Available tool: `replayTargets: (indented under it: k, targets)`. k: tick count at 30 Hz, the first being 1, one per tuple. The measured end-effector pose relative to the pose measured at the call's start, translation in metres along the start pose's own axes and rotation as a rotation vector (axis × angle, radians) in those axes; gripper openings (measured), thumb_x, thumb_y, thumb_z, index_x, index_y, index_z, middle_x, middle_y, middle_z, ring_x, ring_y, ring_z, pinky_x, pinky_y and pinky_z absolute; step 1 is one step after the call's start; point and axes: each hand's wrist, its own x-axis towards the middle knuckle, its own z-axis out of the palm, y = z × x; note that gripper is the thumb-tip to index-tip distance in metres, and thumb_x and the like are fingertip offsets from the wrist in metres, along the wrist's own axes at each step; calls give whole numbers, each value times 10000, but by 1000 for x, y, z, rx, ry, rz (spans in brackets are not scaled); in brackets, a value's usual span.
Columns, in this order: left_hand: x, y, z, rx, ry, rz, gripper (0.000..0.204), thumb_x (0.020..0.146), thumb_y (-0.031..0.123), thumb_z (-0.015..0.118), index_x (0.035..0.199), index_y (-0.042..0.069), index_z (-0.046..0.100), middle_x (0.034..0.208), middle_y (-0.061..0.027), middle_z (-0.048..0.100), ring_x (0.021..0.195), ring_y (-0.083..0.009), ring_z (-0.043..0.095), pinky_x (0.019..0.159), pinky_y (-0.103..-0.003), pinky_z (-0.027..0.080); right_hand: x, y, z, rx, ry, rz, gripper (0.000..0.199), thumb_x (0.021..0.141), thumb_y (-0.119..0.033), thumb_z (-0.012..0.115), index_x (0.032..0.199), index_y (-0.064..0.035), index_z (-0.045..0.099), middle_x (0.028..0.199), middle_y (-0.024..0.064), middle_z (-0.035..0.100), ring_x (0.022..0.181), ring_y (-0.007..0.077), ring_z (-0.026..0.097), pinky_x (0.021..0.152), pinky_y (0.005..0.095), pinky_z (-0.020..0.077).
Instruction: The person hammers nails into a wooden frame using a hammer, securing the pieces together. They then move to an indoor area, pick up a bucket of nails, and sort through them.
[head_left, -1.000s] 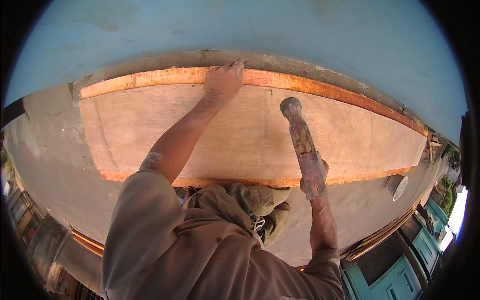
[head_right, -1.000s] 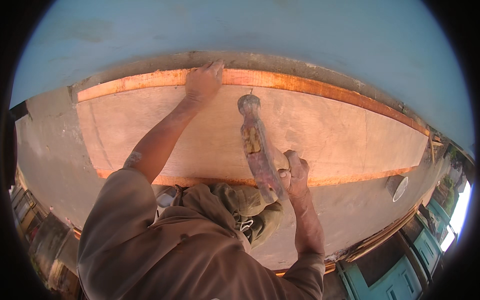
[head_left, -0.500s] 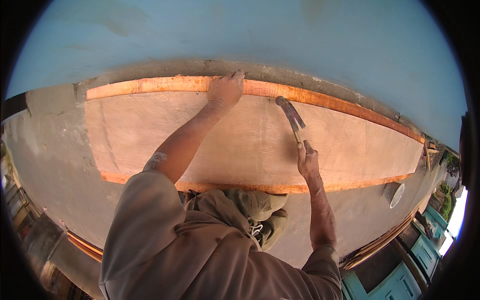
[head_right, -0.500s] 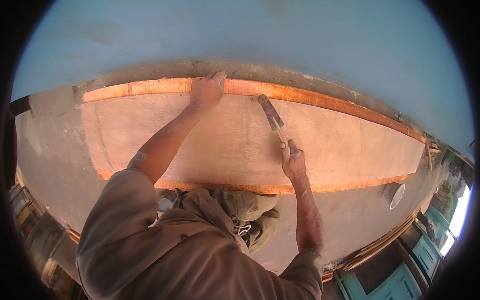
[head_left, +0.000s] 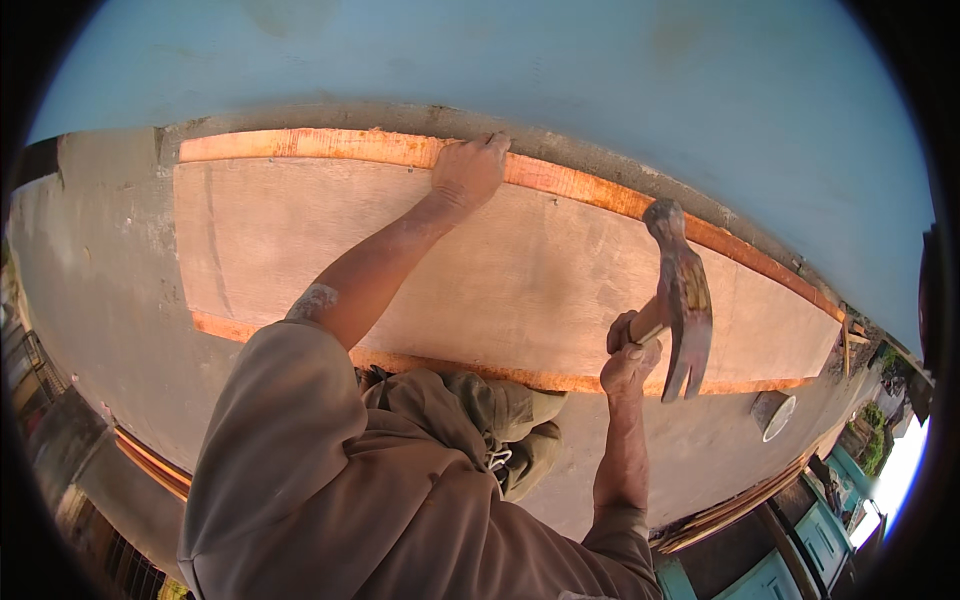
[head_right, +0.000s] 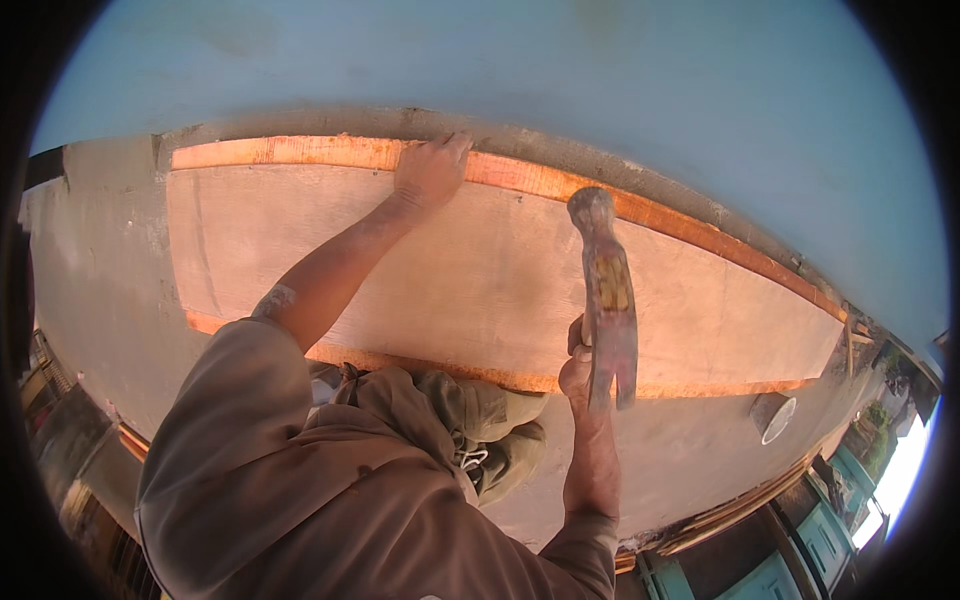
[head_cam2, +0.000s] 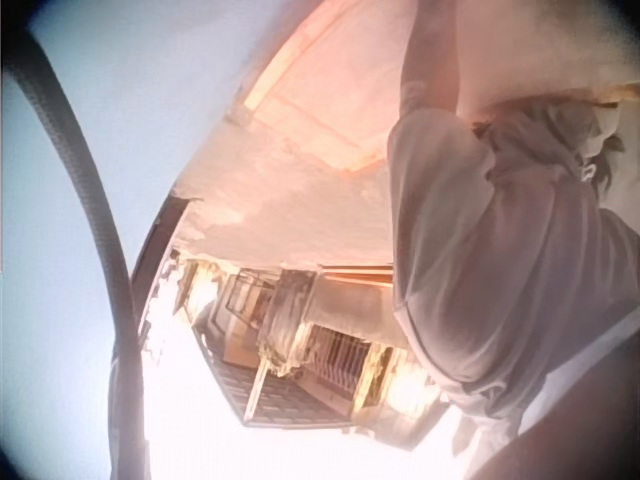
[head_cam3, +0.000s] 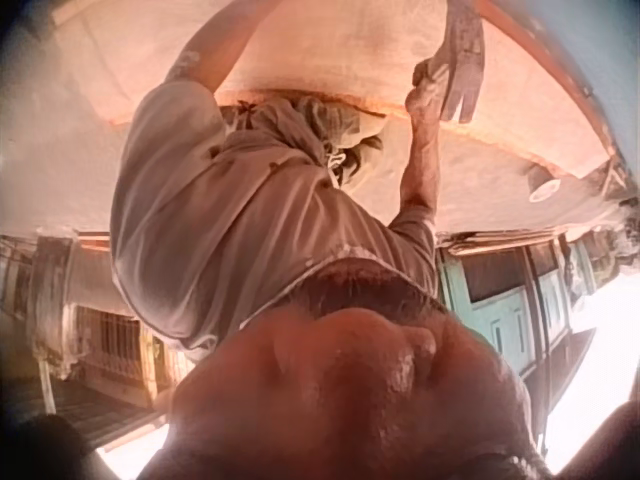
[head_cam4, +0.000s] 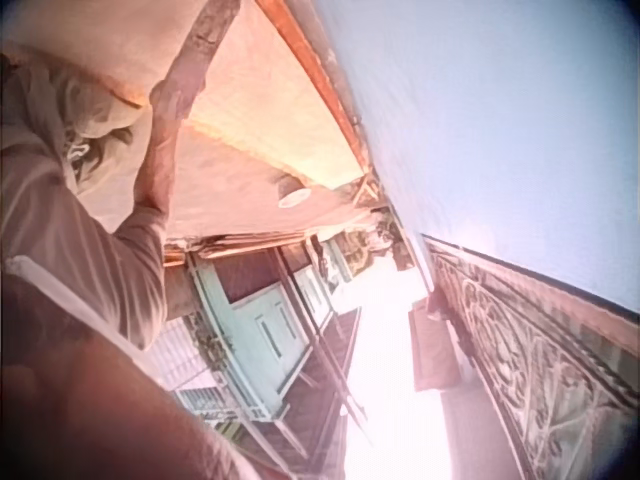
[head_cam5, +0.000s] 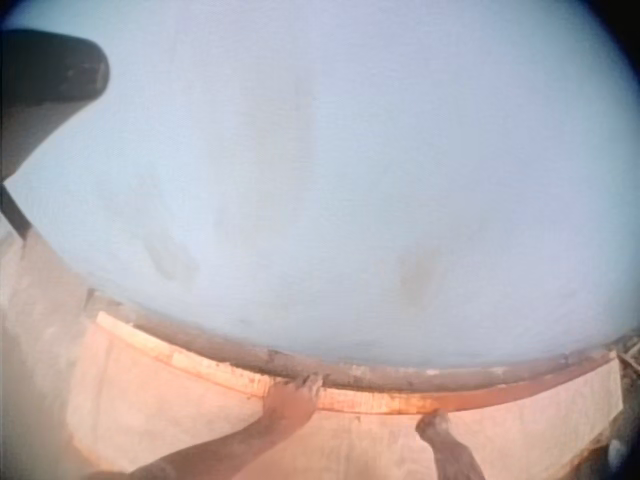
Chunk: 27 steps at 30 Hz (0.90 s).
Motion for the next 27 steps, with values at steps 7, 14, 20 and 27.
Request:
replayTargets:
  k: [7,14,20,27]
  targets:
    - [5,-11,8,3,59,11,217,920,157,513,1060,45,635,931,-135,687,775,-323,673,670,-420,546,9,32,11,-231,-92,328,700,875,-730,396,769,-41,462,563,13,397,495,103,400,448,271,301]
    - [1,-5,13,-7,60,38,211,910,139,511,1065,48,622,951,-111,688,780,-307,676,672,-411,548,-16,61,31,-367,-187,341,659,917,-667,392,796,-30,506,582,14,423,528,138,404,488,290,333]
    - [-2,-5,9,1,-3,-9,178,905,134,511,1031,58,612,972,-105,678,795,-306,673,670,-413,543,-21,17,29,9,90,108,668,893,-704,400,727,-59,465,551,-15,386,449,77,323,405,263,228]
    - [-1,-3,12,9,3,-15,192,934,177,467,1018,64,598,978,-126,675,828,-340,664,737,-456,526,-25,44,43,-62,-13,426,487,1026,-402,380,806,4,537,594,20,404,537,113,376,487,296,331]
